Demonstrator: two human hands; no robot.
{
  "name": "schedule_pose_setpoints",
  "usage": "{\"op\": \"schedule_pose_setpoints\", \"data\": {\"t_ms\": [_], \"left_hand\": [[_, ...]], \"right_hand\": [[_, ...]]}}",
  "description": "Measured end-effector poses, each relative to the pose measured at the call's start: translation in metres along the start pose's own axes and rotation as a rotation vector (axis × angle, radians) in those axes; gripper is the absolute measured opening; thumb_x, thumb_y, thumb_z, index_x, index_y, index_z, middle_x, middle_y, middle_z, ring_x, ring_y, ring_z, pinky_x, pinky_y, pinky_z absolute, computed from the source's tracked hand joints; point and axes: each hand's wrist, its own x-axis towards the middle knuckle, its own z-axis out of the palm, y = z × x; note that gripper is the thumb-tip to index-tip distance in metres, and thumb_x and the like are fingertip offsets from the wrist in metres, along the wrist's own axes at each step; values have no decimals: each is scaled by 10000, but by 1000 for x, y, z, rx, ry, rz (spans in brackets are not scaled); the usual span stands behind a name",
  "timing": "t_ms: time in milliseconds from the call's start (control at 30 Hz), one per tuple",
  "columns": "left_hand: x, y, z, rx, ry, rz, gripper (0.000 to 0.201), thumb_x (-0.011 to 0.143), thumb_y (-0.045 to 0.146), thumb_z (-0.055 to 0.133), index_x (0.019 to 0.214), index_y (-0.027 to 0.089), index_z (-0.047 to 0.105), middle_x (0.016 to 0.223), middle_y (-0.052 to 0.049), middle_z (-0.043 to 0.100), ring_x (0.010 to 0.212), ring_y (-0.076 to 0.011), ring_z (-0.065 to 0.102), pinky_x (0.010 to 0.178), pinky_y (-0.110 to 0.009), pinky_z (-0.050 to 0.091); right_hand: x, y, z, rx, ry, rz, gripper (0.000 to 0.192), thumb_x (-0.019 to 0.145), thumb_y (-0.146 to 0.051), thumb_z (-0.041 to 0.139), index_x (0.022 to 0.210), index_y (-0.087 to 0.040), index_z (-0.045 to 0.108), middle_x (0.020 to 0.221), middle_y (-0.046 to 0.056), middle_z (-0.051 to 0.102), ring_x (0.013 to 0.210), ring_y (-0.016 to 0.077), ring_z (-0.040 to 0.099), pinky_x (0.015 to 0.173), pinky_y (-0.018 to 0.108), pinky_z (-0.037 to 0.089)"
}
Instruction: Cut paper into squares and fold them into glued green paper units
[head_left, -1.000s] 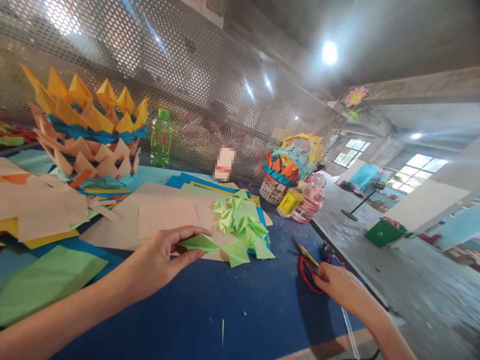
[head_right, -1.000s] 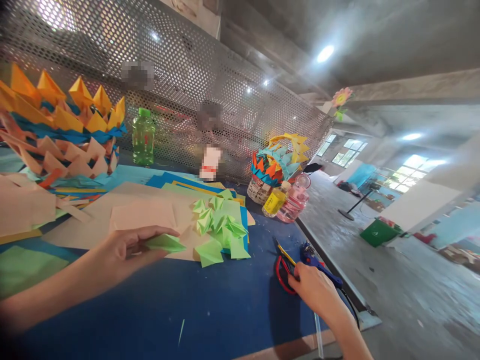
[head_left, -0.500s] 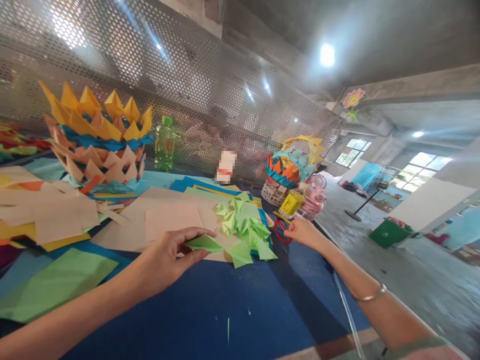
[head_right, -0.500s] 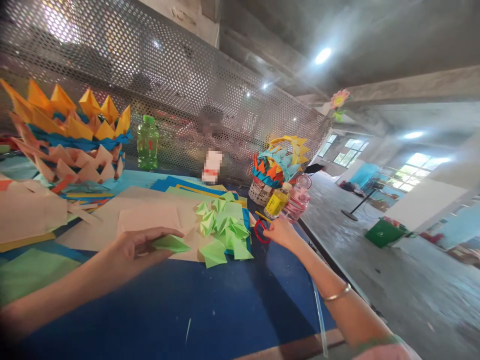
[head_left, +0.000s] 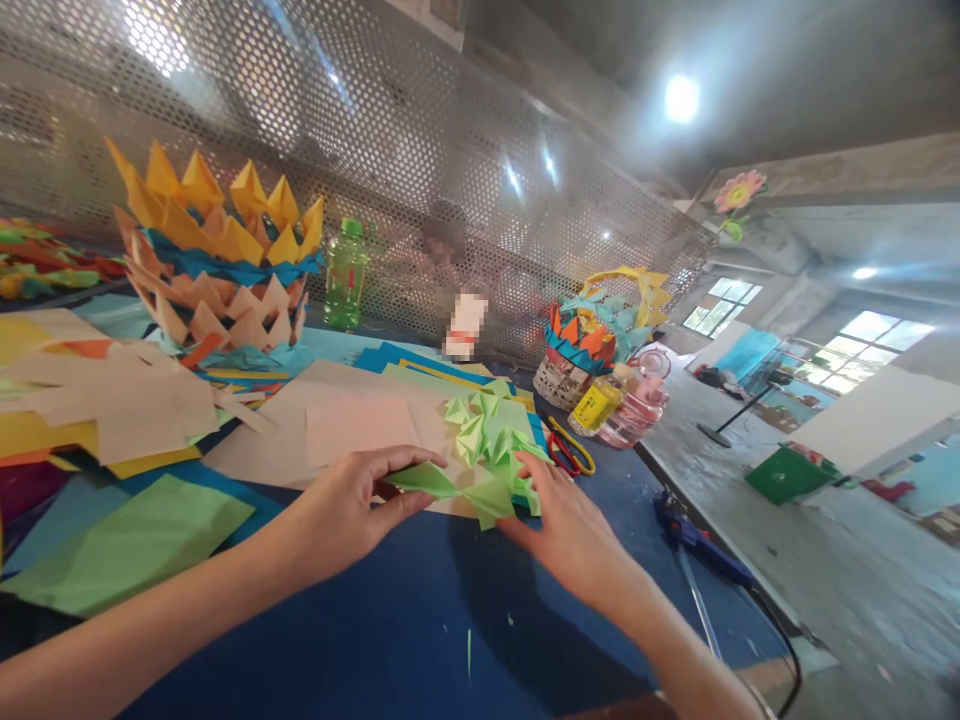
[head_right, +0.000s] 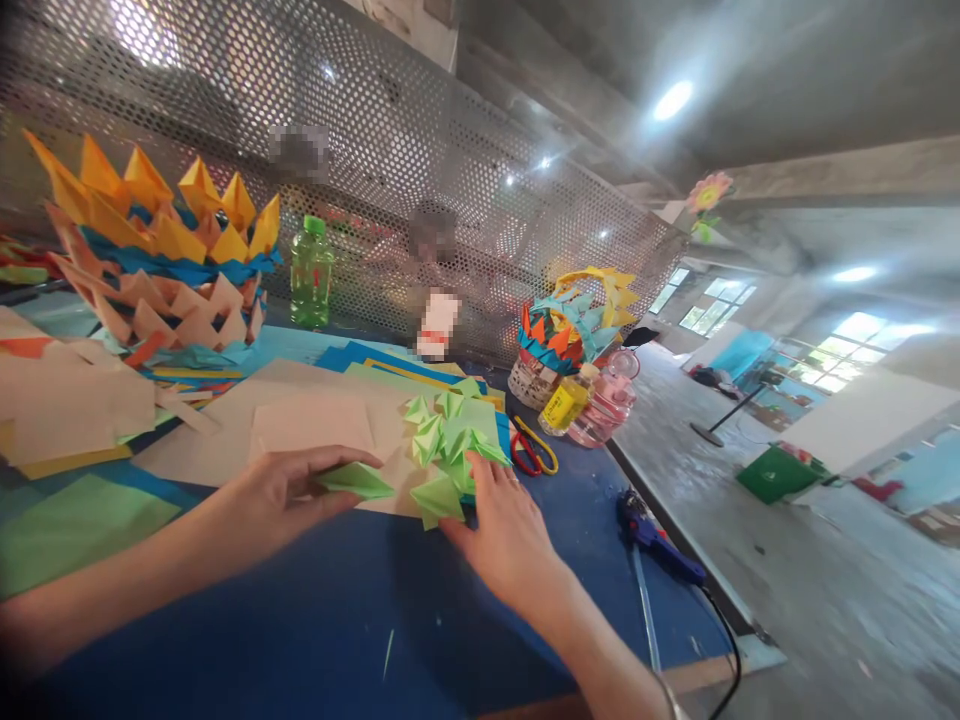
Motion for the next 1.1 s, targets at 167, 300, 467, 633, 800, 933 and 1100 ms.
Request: {"op": "schedule_pose_setpoints", "data": {"t_ms": [167,300,467,633,800,933,1100], "left_hand": [[1,0,-2,28,-27,-4,363,834,406,595,1138,216,655,972,-21,729,787,-191,651,760,-290,507],[0,1,-1,15,-26,-12,353,832,401,598,1126,214,659,988,-20,724,796,-191,645,765,-292,503],[0,1,0,-11,-48,-46,369,835,408,597,1132,198,656,993,-33,723,826,-212,649,767,-306,508],[0,-5,1,-26,-60,-48,373,831,406,608,1131,191,660,1033,-44,717,906,-233,651,816,-322,515],[0,-6,4,-105,-109,-100,405,808,408,628,1133,168,653,961,-46,717,869,-218,652,766,-297,524],[-1,0,6,-132,-145,-144,352,792,394,635,1063,173,675,800,-12,696,711,-161,623,662,-251,515],[-3,-1,8,-107,-183,-187,320,819,402,608,1049,192,679,656,17,644,631,-133,599,586,-212,483]], "right_hand": [[-4,-13,30,54,76,30,598,814,-265,652,1358,-202,414,1122,116,662,1050,316,601,899,474,441],[-2,-14,30,102,64,-66,184,851,-198,607,1033,-205,638,961,71,698,957,267,615,862,403,431],[-2,-10,22,416,23,29,148,909,-288,545,876,-182,644,766,17,665,706,167,601,663,276,439],[-5,-13,18,870,-67,12,268,933,-438,507,910,-177,568,790,24,684,743,152,640,707,256,493],[-11,-17,19,895,-31,5,244,904,-428,569,929,-185,589,750,5,663,723,157,676,709,259,529],[-14,-17,19,850,-48,-5,246,911,-413,564,942,-179,634,721,13,682,706,161,685,689,255,533],[-16,-19,19,858,-87,-20,251,916,-408,558,970,-179,648,727,17,702,696,149,676,666,238,537]]}}
